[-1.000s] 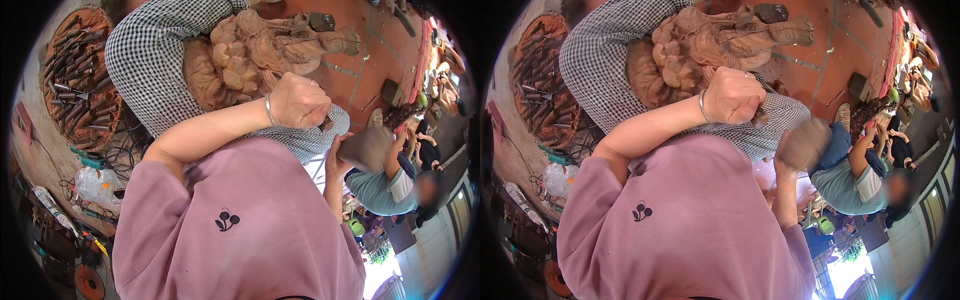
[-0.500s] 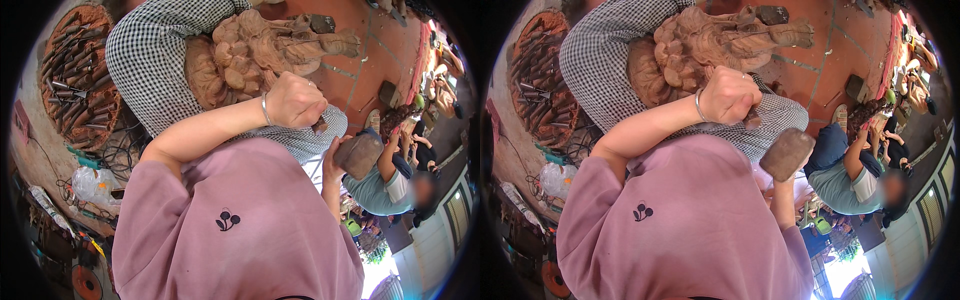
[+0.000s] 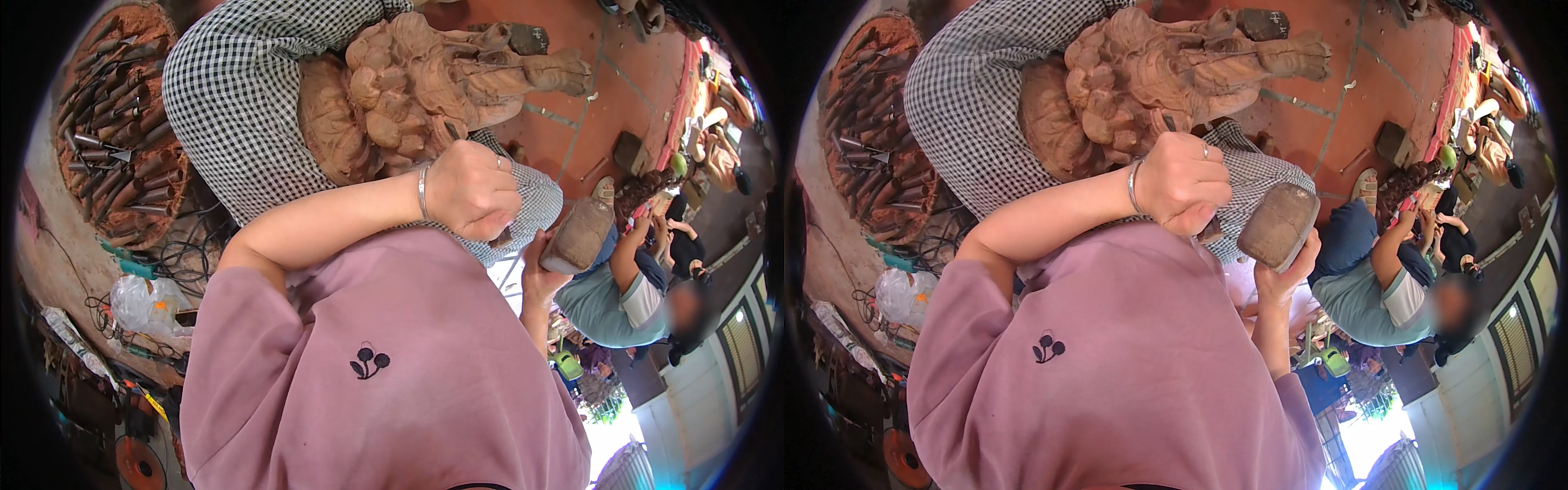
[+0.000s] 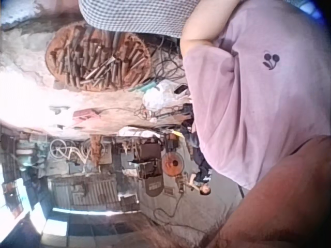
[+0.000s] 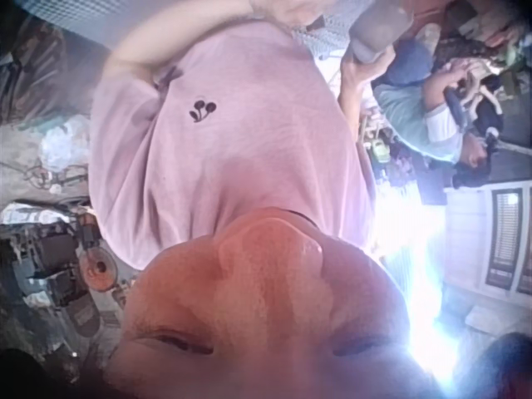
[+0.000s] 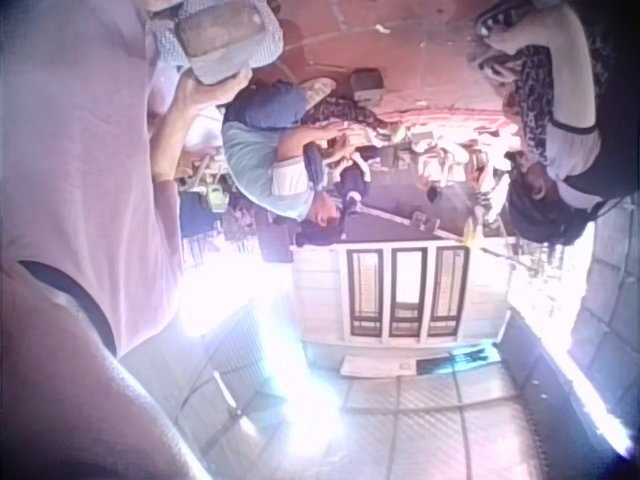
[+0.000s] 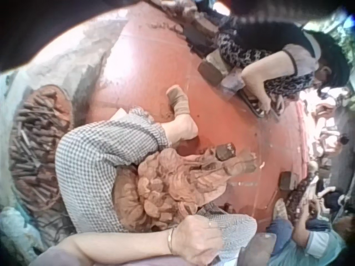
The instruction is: The person carves a wooden sculpture using a chisel and mallet, striking the chisel to shape the wood. They occasionally switch tools and adjust the sculpture's position while seated on the floor.
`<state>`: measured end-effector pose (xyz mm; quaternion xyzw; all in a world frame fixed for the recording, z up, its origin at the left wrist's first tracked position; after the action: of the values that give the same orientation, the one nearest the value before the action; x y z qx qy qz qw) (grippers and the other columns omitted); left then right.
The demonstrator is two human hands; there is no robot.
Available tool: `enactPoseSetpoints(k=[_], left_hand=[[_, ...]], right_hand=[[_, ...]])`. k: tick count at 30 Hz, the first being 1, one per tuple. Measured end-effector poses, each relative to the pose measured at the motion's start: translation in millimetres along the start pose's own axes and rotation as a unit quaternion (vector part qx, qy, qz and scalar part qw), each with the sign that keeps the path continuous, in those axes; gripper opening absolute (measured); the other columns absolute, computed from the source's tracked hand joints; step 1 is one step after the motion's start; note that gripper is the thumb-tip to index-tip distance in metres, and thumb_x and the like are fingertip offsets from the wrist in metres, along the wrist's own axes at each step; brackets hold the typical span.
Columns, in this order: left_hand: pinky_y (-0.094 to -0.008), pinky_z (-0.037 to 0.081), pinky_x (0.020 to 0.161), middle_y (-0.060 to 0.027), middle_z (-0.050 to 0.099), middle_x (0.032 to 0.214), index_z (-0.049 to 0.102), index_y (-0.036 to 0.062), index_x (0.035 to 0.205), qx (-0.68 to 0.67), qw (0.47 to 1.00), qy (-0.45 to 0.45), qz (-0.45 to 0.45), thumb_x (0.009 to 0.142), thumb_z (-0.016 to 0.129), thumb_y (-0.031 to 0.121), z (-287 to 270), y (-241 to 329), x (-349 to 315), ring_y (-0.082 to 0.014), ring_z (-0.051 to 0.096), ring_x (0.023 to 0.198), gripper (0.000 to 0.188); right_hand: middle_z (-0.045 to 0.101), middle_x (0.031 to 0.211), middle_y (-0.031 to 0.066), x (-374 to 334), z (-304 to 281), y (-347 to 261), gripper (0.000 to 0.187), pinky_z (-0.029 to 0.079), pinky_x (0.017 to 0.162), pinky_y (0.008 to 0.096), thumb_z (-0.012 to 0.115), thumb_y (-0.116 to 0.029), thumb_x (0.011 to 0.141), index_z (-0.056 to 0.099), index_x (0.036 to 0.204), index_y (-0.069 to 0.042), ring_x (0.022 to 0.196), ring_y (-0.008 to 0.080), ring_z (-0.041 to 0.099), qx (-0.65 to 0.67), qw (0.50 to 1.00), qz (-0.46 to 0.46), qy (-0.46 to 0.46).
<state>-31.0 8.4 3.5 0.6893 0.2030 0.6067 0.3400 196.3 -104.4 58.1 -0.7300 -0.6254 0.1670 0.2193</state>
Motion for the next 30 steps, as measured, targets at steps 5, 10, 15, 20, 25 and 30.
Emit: enactPoseSetpoints(k=[5,10,15,20,25,30], left_hand=[[-0.0355,0.037,0.044,-0.0037,0.044,0.057,0.048,0.0109,0.059,-0.015,0.999,0.030,-0.037,0.086,0.043,0.026,-8.6,-0.4,5.0,-0.0235,0.046,0.049,0.031],[-0.0377,0.039,0.046,-0.0050,0.047,0.056,0.050,0.0105,0.060,-0.104,0.987,0.094,-0.083,0.086,0.047,0.023,-15.4,-10.0,6.7,-0.0262,0.047,0.049,0.029],[-0.0376,0.038,0.045,-0.0044,0.045,0.055,0.050,0.0113,0.060,-0.087,0.994,0.047,-0.056,0.087,0.046,0.024,-18.5,-5.8,1.8,-0.0261,0.046,0.047,0.029],[-0.0368,0.038,0.045,-0.0042,0.044,0.055,0.051,0.0118,0.062,-0.083,0.995,0.038,-0.038,0.087,0.046,0.023,-18.9,-5.4,1.9,-0.0251,0.047,0.048,0.028],[-0.0354,0.033,0.040,-0.0046,0.037,0.054,0.042,0.0099,0.056,-0.093,0.993,0.057,-0.037,0.096,0.030,0.030,-14.4,-5.3,1.8,-0.0236,0.042,0.045,0.046],[-0.0362,0.035,0.043,-0.0050,0.041,0.054,0.045,0.0101,0.057,-0.107,0.990,0.067,-0.060,0.094,0.034,0.028,-19.7,-7.2,3.0,-0.0247,0.044,0.046,0.042]], right_hand=[[0.062,0.097,0.0123,4.8,-3.9,-11.9,0.038,0.047,0.079,0.0295,0.071,-0.002,0.073,0.054,0.107,0.000,0.084,0.0232,0.061,-0.053,0.998,0.016,-0.007],[0.062,0.088,0.0131,28.9,-6.6,-62.7,0.036,0.048,0.069,0.0326,0.076,0.003,0.068,0.056,0.098,-0.001,0.076,0.0235,0.060,-0.115,0.991,-0.072,0.004],[0.061,0.085,0.0129,28.9,-9.1,-50.7,0.041,0.048,0.071,0.0381,0.076,0.005,0.069,0.053,0.103,-0.003,0.075,0.0267,0.059,-0.126,0.981,-0.148,0.020],[0.058,0.084,0.0100,39.4,-4.3,-70.2,0.028,0.046,0.069,0.0292,0.073,0.001,0.073,0.053,0.092,-0.002,0.073,0.0204,0.057,-0.146,0.972,-0.182,-0.006],[0.057,0.081,0.0095,31.3,0.1,-60.9,0.034,0.048,0.070,0.0330,0.070,0.008,0.072,0.049,0.096,-0.004,0.074,0.0225,0.058,-0.150,0.972,-0.182,0.017],[0.061,0.084,0.0120,25.6,-2.4,-47.4,0.039,0.048,0.070,0.0361,0.075,0.004,0.071,0.053,0.102,-0.003,0.073,0.0260,0.059,-0.105,0.978,-0.177,0.042]])
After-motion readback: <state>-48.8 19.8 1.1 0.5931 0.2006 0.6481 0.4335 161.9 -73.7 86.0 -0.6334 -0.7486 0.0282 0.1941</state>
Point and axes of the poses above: each hand's wrist, its own x-axis towards the middle knuckle, its own z-axis out of the palm, y = z × x, the point moved 3 cm from there along x, towards the middle knuckle
